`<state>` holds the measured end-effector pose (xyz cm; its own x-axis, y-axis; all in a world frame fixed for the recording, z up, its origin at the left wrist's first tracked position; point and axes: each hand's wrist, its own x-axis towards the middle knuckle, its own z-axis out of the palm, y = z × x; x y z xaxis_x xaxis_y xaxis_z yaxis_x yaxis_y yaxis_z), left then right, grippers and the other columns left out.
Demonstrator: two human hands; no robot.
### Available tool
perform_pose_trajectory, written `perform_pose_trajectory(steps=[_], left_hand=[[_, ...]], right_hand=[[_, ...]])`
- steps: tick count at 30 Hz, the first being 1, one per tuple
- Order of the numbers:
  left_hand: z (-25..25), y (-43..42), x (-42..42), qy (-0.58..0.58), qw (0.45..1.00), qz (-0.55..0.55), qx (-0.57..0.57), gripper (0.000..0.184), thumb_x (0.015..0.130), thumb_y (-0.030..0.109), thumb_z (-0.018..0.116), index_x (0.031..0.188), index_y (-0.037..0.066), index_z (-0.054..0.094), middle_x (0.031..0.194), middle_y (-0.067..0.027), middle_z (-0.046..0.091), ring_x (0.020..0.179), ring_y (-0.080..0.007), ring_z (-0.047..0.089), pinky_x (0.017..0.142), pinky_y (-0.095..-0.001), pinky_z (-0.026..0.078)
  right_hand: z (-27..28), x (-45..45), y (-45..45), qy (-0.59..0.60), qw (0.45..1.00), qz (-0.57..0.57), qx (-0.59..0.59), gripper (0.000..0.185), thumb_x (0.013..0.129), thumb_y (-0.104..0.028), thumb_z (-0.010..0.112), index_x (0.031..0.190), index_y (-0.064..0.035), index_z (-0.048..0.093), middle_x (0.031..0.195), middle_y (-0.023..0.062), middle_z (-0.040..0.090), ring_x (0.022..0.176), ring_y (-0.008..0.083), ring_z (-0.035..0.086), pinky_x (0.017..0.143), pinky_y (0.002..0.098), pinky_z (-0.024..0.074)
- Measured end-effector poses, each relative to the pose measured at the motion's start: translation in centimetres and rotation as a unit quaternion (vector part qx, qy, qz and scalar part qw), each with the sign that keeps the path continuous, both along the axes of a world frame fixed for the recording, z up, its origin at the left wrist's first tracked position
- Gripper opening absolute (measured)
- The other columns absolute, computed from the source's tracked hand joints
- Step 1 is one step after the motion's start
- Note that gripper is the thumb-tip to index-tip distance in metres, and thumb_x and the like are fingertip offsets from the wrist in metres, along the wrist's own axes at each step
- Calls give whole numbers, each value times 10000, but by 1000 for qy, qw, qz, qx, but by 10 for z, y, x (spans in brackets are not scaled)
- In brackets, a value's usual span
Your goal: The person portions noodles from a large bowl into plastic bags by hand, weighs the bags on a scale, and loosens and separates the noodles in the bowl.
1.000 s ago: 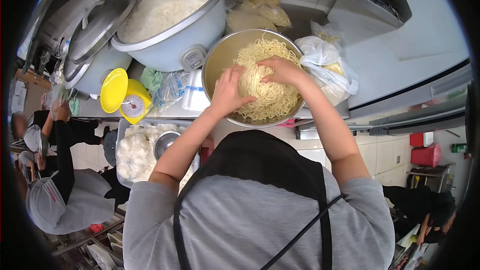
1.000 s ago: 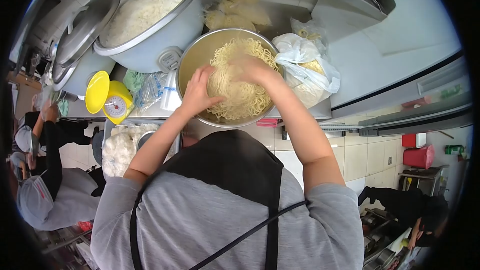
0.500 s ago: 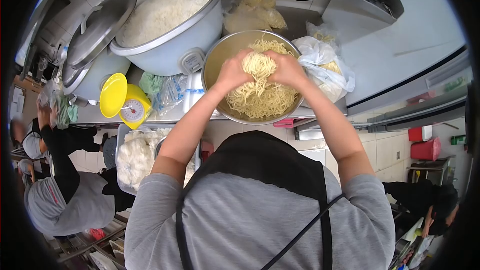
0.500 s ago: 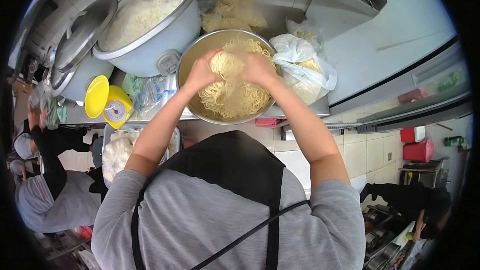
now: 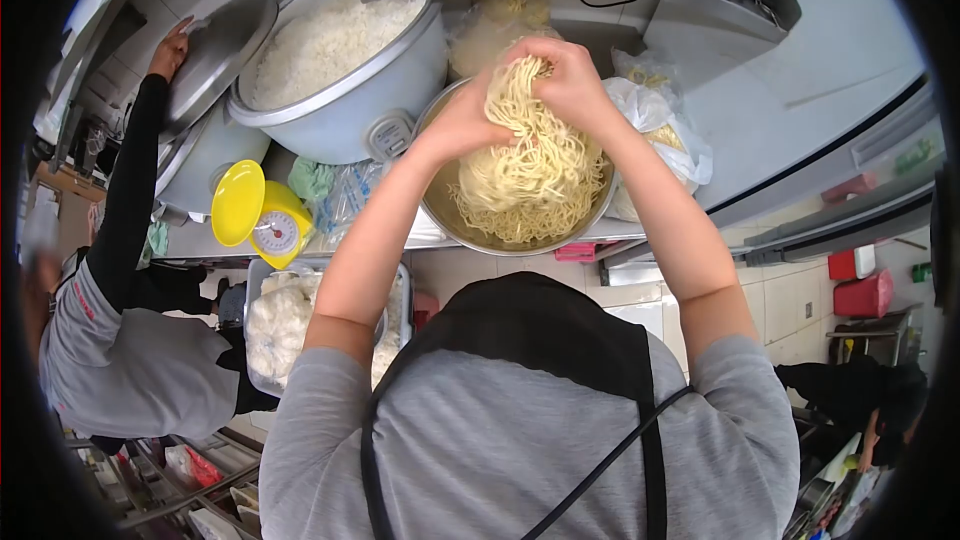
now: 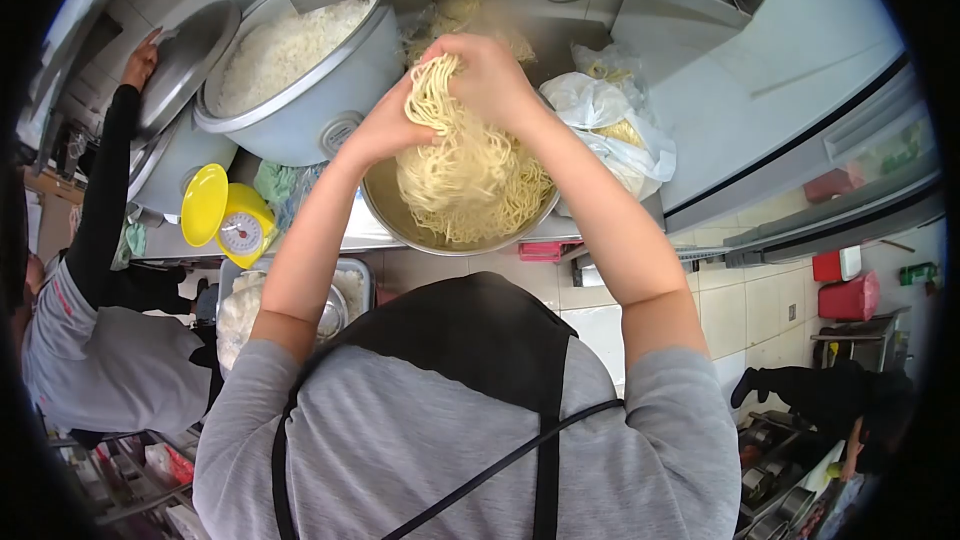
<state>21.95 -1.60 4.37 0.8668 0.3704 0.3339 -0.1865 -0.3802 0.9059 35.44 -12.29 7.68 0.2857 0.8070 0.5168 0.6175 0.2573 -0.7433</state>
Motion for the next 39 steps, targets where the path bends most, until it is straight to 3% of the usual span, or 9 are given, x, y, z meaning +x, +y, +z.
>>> perform_pose_trajectory(steps=[4, 6, 10, 12, 19, 24, 32, 36, 39], left_hand=[[2, 14, -8, 105, 992, 7, 70, 620, 640, 37, 677, 1214, 16, 443, 1084, -63, 547, 948, -141, 527, 864, -258, 399], [-11, 25, -16, 48, 986, -13, -161, 564, 697, -2, 609, 1235, 34, 442, 1085, -67, 552, 923, -116, 536, 860, -253, 407], [-123, 66, -13, 261, 946, 58, 184, 579, 735, 53, 599, 1283, 80, 414, 1213, -119, 504, 1102, -183, 473, 945, -293, 351], [-118, 58, -17, 251, 961, 50, 106, 631, 713, 121, 635, 1295, 88, 393, 1235, -163, 471, 1130, -243, 456, 947, -318, 359], [-113, 3, -11, 334, 905, 166, 207, 848, 634, 162, 704, 1356, 235, 264, 1251, -260, 411, 1174, -354, 407, 950, -351, 370], [-137, 60, -11, 232, 943, 169, 171, 676, 593, 53, 687, 1223, 177, 473, 1076, -278, 531, 1030, -357, 527, 885, -354, 422], [-63, 81, -25, 179, 952, 105, -224, 415, 673, 1, 639, 1080, 4, 562, 922, -57, 629, 789, -140, 597, 718, -275, 479], [-73, 80, -29, 182, 975, 112, 52, 534, 675, 17, 633, 1190, 49, 497, 1047, -114, 589, 956, -187, 552, 805, -291, 445], [-48, 58, -32, 91, 988, 69, -101, 567, 700, 75, 661, 1233, 81, 467, 1108, -132, 559, 1014, -195, 520, 840, -280, 418]], right_hand=[[-3, 12, -11, -83, 995, -59, 4, 278, 626, -23, 578, 898, -51, 632, 903, 131, 605, 828, 291, 576, 752, 334, 445], [-5, 14, -25, -156, 976, -141, -50, 271, 627, -128, 646, 891, -67, 641, 969, 118, 582, 872, 296, 563, 742, 360, 444], [-159, 52, -11, -309, 905, -115, -271, 466, 740, -254, 609, 1192, -215, 502, 1173, 116, 490, 1055, 305, 488, 892, 370, 399], [-169, 58, -10, -233, 928, -61, -284, 491, 743, -246, 597, 1218, -222, 476, 1174, 120, 494, 1077, 296, 476, 913, 377, 386], [-55, -17, -20, -270, 884, -85, -373, 586, 692, -276, 685, 1231, -267, 455, 1270, 151, 403, 1143, 366, 401, 937, 428, 376], [-103, -19, -11, -363, 841, -119, -383, 576, 654, -150, 683, 1190, -252, 501, 1229, 123, 458, 1095, 325, 460, 875, 416, 422], [-26, 22, 0, -134, 980, -68, -132, 347, 621, -49, 701, 960, -59, 625, 947, 124, 629, 836, 239, 619, 730, 309, 475], [36, 2, -3, -107, 987, -50, -106, 293, 601, 24, 640, 884, -19, 577, 804, 89, 614, 746, 190, 590, 706, 270, 448], [59, -10, -9, -68, 992, -66, -80, 329, 590, 66, 586, 901, -37, 558, 823, 82, 615, 746, 178, 579, 712, 257, 440]])
